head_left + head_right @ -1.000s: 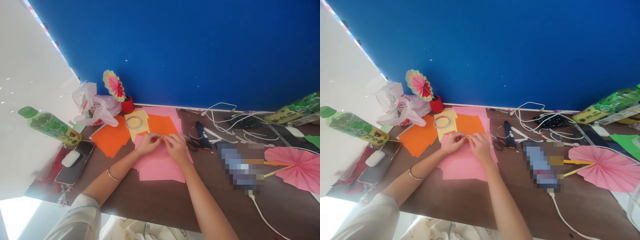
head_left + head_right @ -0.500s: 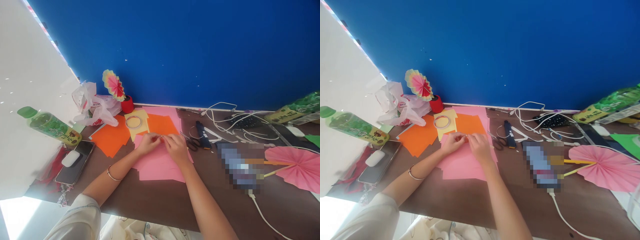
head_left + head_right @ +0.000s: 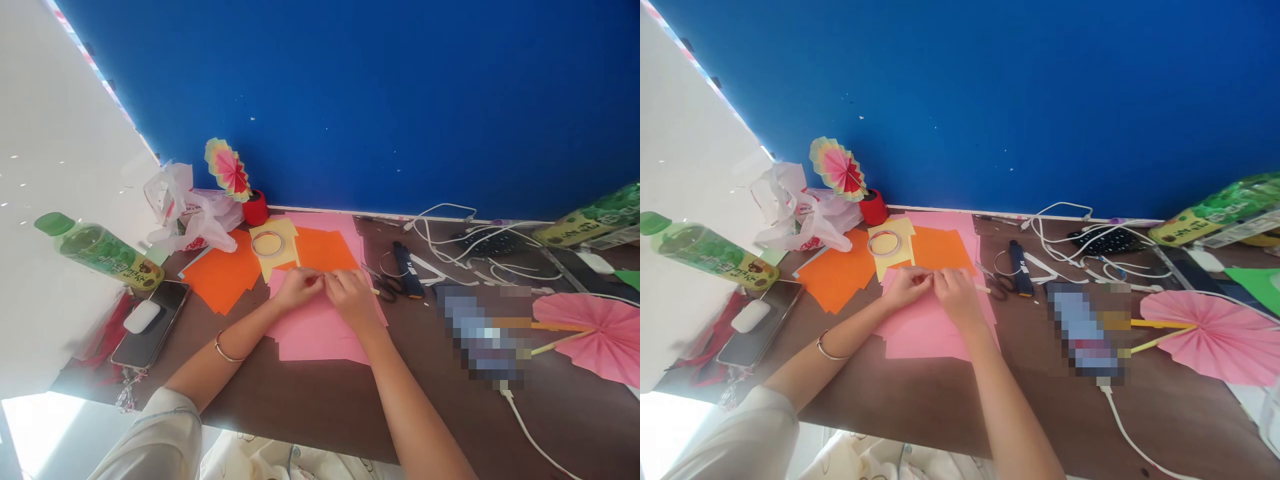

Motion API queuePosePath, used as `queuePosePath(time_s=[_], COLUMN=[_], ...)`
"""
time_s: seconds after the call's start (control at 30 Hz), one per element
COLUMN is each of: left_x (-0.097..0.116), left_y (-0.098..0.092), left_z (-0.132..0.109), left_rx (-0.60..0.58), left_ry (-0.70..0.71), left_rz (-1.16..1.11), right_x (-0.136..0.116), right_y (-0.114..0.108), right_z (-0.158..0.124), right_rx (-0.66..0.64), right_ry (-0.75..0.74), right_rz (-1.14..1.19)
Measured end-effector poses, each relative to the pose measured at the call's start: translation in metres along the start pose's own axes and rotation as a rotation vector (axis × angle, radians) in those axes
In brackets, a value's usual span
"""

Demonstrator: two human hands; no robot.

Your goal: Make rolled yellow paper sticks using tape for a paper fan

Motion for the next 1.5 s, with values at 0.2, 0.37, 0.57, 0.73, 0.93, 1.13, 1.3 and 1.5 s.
queuePosePath(time_s=[0.2, 0.37, 0.57, 0.73, 0.93, 1.13, 1.3, 1.5], left_x=[-0.002, -0.003, -0.005, -0.006, -0.001, -0.011, -0.018, -0.018], left_y=[0.001, 0.001, 0.001, 0.002, -0.004, -0.009, -0.014, -0.022], left_z=[0.0, 0.0, 0.001, 0.001, 0.003, 0.008, 0.012, 0.013], left_rx=[-0.01, -0.008, 0.012, 0.045, 0.127, 0.354, 0.468, 0.55], left_ry=[0.007, -0.022, -0.052, -0.097, -0.198, -0.369, -0.457, -0.565], left_rz=[0.019, -0.004, -0.082, -0.136, -0.277, -0.566, -1.082, -1.352], right_x=[0.0, 0.001, 0.0, -0.005, 0.006, 0.045, 0.076, 0.091], right_y=[0.003, 0.006, 0.01, 0.013, 0.013, 0.01, 0.007, 0.004], right_z=[-0.001, -0.003, -0.002, -0.001, 0.0, -0.003, -0.012, -0.017], right_rx=[-0.014, 0.021, 0.051, 0.06, 0.18, 0.484, 0.71, 0.825], right_ry=[0.011, 0.075, 0.288, 0.595, 1.006, 1.349, 1.442, 1.39], right_rz=[0.011, 0.113, 0.323, 0.565, 0.918, 1.023, 0.953, 0.809])
Point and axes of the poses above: each hand's wrist, its own z-axis towards the middle knuckle, its own y-axis out of the palm, x = y × z, the point moved 1 cm from there along z, towards the middle knuckle, and after that the axes turned 11 degrees about y, right-handed, at the moved point
